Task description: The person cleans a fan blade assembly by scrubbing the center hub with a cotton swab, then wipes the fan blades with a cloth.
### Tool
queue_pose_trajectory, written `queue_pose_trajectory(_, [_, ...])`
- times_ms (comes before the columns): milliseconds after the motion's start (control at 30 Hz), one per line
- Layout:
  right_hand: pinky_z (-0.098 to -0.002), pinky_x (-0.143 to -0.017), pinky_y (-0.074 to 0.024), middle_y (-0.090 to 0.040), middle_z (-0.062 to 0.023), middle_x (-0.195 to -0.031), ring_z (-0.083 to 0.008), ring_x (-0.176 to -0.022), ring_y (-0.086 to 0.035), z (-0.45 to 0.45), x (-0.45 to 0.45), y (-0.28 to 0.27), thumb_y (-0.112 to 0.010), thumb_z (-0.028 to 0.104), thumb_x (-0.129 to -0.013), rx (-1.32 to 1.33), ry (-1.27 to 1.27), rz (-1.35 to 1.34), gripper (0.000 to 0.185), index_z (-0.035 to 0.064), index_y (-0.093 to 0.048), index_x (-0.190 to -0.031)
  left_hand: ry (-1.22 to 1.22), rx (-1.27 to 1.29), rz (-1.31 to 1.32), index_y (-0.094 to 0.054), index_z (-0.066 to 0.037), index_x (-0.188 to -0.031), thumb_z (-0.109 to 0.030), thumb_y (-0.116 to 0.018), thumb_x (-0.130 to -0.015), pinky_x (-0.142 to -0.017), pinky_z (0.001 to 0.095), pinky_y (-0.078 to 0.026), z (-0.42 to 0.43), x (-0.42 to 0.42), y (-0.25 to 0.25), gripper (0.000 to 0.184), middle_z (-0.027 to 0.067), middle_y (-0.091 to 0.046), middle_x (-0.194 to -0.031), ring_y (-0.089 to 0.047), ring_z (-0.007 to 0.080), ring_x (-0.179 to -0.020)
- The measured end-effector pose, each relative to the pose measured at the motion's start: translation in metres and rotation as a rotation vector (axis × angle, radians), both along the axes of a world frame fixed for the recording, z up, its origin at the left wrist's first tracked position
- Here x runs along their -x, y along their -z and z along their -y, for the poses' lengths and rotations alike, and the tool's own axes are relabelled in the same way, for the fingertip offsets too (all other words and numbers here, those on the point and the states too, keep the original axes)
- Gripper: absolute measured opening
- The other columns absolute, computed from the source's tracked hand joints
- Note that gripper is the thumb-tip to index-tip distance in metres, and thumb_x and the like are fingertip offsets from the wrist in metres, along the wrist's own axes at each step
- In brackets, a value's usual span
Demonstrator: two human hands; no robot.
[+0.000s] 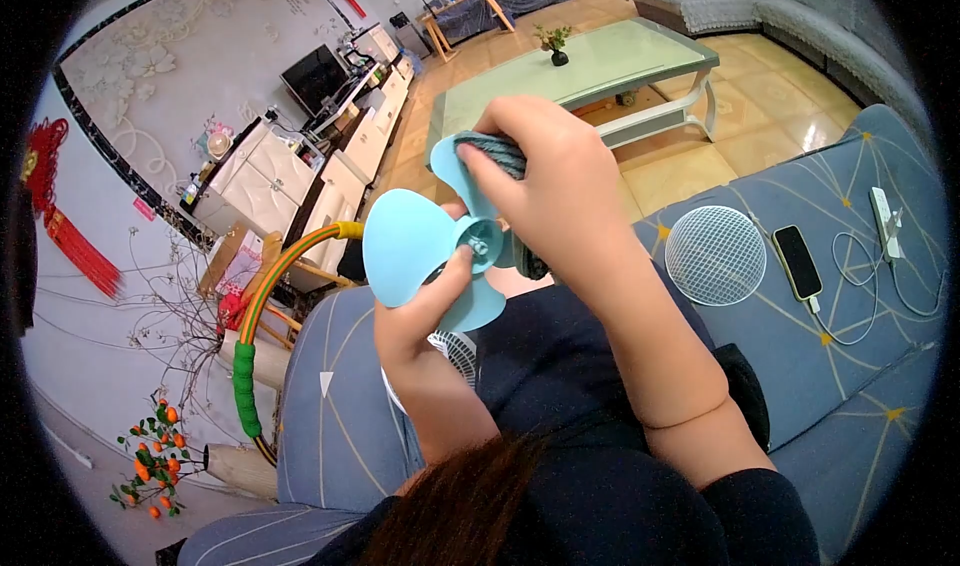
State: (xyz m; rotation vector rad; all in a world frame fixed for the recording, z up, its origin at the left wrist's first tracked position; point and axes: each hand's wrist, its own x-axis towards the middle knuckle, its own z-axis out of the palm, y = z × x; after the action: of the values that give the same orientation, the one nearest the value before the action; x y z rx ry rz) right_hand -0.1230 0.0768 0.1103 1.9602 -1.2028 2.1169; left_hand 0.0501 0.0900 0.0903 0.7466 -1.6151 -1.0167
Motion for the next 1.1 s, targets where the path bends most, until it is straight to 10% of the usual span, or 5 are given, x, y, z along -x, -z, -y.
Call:
queue_pose_trajectory(300, [-0.0401,-0.069,-0.0502,-0.064,-0.0152,-0.084,-0.0346,-0.079,-0.063,0.007,0.008,0.006,-0.072,0.014,-0.082,-0.093,0.072,0.010,0.018,-0.0012,-0.065,-0.088,-0.102,0.039,0.030,-0.062,0.005,-0.121,0.002,-0.071,-0.082,-0.084,0.0324,-0.054,0.012,-0.012,0.014,0.040,0.0125,-0.070,-0.108,-0.068,0.0184,-0.093])
queue_pose_trajectory(1100, [-0.0349,-0.068,-0.0486,-0.062,-0.0143,-0.080,-0.0291,-0.074,-0.061,0.005,-0.004,0.011,-0.072,0.006,-0.080,-0.131,-0.001,-0.110,0.015,-0.0040,-0.064,-0.088,-0.136,0.131,-0.073,-0.060,0.004,-0.116,0.003,-0.070,-0.080,-0.084,0.0308,-0.051,0.010,-0.013,0.009,0.037,0.0146,-0.068,-0.115,-0.064,0.0162,-0.097])
